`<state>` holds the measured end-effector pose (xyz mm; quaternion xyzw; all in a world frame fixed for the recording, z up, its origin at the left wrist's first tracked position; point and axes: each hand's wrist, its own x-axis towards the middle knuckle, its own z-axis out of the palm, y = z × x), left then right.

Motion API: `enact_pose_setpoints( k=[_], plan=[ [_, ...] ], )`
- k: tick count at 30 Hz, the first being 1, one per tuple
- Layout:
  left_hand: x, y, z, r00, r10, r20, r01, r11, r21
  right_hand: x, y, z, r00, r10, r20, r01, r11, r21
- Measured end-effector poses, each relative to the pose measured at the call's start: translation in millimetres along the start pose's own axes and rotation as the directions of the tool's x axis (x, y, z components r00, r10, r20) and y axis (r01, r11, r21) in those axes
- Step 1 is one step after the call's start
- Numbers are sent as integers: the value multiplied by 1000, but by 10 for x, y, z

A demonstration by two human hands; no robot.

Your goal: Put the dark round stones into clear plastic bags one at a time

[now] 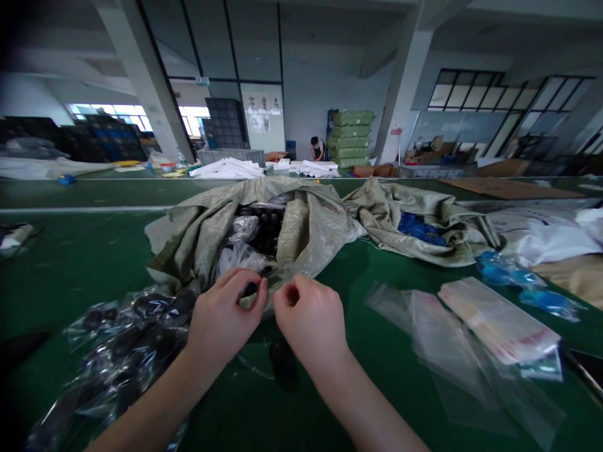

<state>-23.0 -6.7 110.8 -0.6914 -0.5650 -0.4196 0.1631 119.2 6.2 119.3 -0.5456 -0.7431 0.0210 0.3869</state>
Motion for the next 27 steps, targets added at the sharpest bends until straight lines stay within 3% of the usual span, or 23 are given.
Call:
enact_pose_setpoints(
  k=[3,7,14,21,27],
  plan=[
    [-11,-8,14,998,-4,59,3,1000,3,-7,-2,-17,998,-20,51,23,997,-71],
    [-20,-15,-7,1000,13,-5,-13,997,80,-6,-12,-53,993,43,107,-23,983,-184],
    [-41,52,-55,992,124,-1,-124,992,13,-24,-47,-102,998,-43,54,44,999,-27],
    [-14,35,-90,996,64,-54,-60,995,81,-32,-39,-86,1000,-22,8,22,998,-65],
    [-20,82,-110,996,69,60,-72,996,49,-24,-35,-103,999,-25,-23,23,996,-88]
  ],
)
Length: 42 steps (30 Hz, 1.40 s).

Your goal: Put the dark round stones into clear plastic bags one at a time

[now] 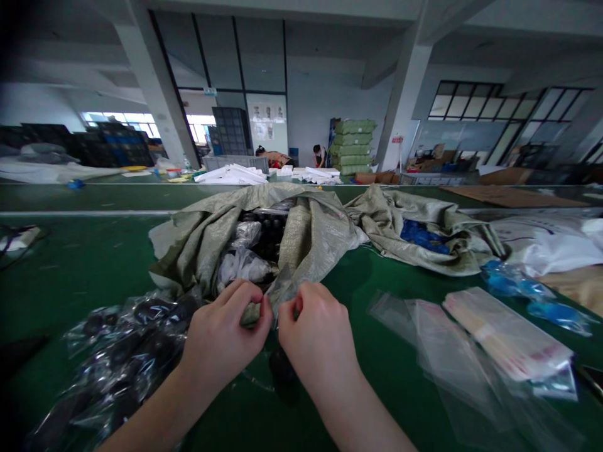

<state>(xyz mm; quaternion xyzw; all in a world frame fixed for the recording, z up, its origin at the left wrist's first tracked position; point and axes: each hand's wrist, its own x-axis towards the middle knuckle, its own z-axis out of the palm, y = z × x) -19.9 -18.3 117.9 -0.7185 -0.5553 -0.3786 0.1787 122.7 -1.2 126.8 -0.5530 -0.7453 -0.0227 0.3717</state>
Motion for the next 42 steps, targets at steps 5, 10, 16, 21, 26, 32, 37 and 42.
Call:
enact_pose_setpoints(
  k=[5,10,16,21,26,32,37,42],
  plan=[
    [-40,37,29,997,3,74,-3,1000,-1,-8,5,42,999,-39,0,39,998,39],
    [-19,23,-4,997,-14,71,16,1000,-27,-4,24,28,999,-37,26,35,996,84],
    [28,-14,-64,997,-36,63,42,995,-86,22,39,-33,999,-27,-34,29,997,74],
    [19,3,-94,998,-30,60,37,991,-128,-6,-8,-46,1000,-13,-24,16,992,122],
    [49,-25,-176,998,-53,47,58,992,-114,-13,-14,-110,999,-6,-45,11,992,125],
    [48,-57,-196,997,-49,56,49,999,-10,-13,-5,-41,994,72,80,-81,989,124],
    [-6,-28,-55,929,-65,366,22,992,122,-52,68,182,953,86,291,-150,968,203],
    [-58,-22,147,801,-55,596,-42,988,148,-230,284,424,872,168,460,-341,882,325]
  ],
)
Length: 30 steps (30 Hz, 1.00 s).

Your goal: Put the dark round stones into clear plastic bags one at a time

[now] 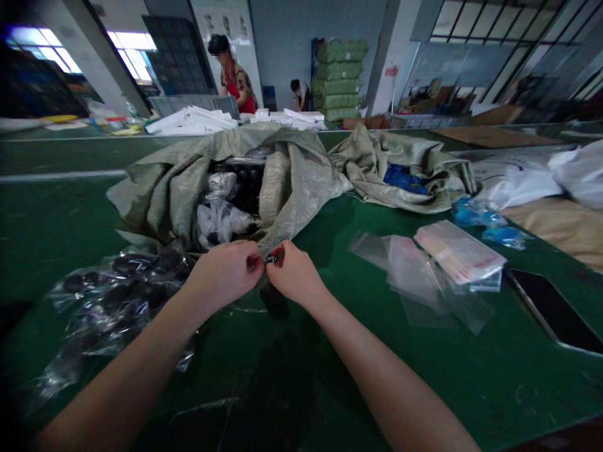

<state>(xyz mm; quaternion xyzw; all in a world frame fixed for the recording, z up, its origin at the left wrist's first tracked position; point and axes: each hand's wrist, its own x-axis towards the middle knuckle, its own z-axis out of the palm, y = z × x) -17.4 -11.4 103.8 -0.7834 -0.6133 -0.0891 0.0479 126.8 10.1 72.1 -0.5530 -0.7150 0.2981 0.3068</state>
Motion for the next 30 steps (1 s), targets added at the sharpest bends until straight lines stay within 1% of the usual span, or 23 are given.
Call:
enact_pose_setpoints(
  k=[3,6,8,11,15,17,21,23,25,27,28,30],
  plan=[
    [17,27,59,998,32,61,-34,998,43,-47,196,91,994,104,32,-108,983,146],
    [8,63,72,995,79,61,-84,993,83,-95,347,167,984,174,44,-179,946,270],
    [-5,83,66,991,118,68,-125,986,107,-122,403,194,973,220,68,-229,908,350],
    [-26,95,45,983,163,85,-174,974,147,-153,405,191,962,254,103,-272,840,470],
    [-50,90,-2,969,232,84,-243,956,167,-173,301,124,960,266,83,-262,759,596],
    [-60,92,-25,972,226,59,-232,961,152,-180,240,82,959,271,78,-258,732,631],
    [-66,108,-29,991,118,-71,-109,987,118,-194,160,32,969,237,75,-224,704,674],
    [-57,110,-10,991,82,-107,-70,991,110,-202,154,23,978,189,82,-194,701,686],
    [-43,98,12,990,65,-126,-52,993,103,-213,174,17,986,121,115,-168,698,696],
    [-29,73,25,989,49,-138,-36,995,91,-230,221,17,990,63,127,-133,723,678],
    [-23,59,26,989,39,-144,-26,996,87,-241,251,23,993,39,114,-103,765,636],
    [-15,32,19,988,26,-151,-13,996,85,-266,317,58,997,-28,74,-9,891,454]
  ],
)
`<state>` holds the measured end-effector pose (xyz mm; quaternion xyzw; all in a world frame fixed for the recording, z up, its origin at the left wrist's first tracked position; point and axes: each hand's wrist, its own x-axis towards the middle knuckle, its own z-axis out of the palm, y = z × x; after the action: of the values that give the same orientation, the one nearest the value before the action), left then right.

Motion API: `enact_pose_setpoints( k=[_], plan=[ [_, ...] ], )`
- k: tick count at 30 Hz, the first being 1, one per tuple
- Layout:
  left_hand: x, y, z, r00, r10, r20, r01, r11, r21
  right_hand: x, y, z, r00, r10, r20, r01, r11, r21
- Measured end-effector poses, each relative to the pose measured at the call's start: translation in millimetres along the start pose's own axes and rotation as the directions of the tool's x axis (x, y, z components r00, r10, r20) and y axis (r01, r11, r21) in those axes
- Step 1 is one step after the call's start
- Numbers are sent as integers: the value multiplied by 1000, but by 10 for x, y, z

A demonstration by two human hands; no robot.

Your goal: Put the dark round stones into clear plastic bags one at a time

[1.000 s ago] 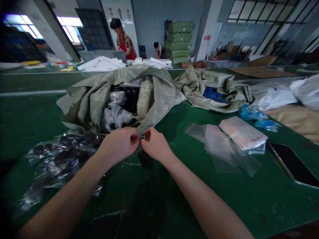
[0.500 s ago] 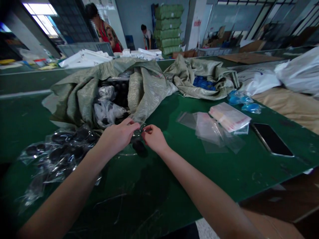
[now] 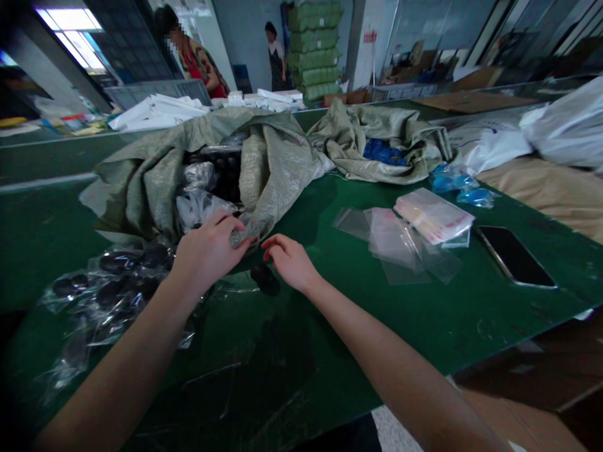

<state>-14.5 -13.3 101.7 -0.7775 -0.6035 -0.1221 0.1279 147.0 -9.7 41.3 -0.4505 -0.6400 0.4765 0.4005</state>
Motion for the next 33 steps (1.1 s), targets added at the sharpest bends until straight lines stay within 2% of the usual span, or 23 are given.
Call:
enact_pose_setpoints(
  k=[2,4,6,9,11,13,15,16,18,21,23,26,33],
  plan=[
    [6,-19,-10,1000,-7,-4,7,1000,9,-20,80,37,994,-86,74,103,956,-276],
    [10,-28,-19,1000,-6,-7,6,1000,18,-28,146,95,974,-136,181,207,858,-469],
    [13,-33,-21,1000,-1,-8,1,1000,22,-25,183,136,960,-148,238,263,769,-583],
    [16,-39,-12,1000,14,-1,-14,1000,20,-28,162,87,962,-93,258,248,695,-675],
    [14,-39,-5,1000,15,10,-15,1000,20,-57,86,-28,970,-46,238,199,710,-675],
    [9,-27,-3,1000,12,28,-12,1000,24,-105,-41,-165,989,-57,134,126,798,-589],
    [1,0,-6,999,10,50,-11,999,31,-158,-203,-271,988,-151,-27,130,917,-377],
    [-3,18,-10,998,11,62,-13,999,33,-181,-284,-299,969,-218,-113,179,941,-287],
    [-12,59,-20,997,19,81,-22,999,32,-212,-414,-301,908,-354,-225,294,919,-261],
    [-21,109,-38,992,36,121,-39,999,22,-220,-459,-220,837,-502,-220,374,816,-441],
    [-24,125,-46,988,38,148,-42,999,22,-211,-395,-161,822,-540,-183,379,757,-532],
    [-26,131,-50,986,44,163,-48,999,19,-207,-264,-102,813,-557,-172,378,728,-571],
    [-30,120,-31,979,80,186,-81,997,0,-225,-101,-13,799,-540,-266,352,778,-520]
  ],
)
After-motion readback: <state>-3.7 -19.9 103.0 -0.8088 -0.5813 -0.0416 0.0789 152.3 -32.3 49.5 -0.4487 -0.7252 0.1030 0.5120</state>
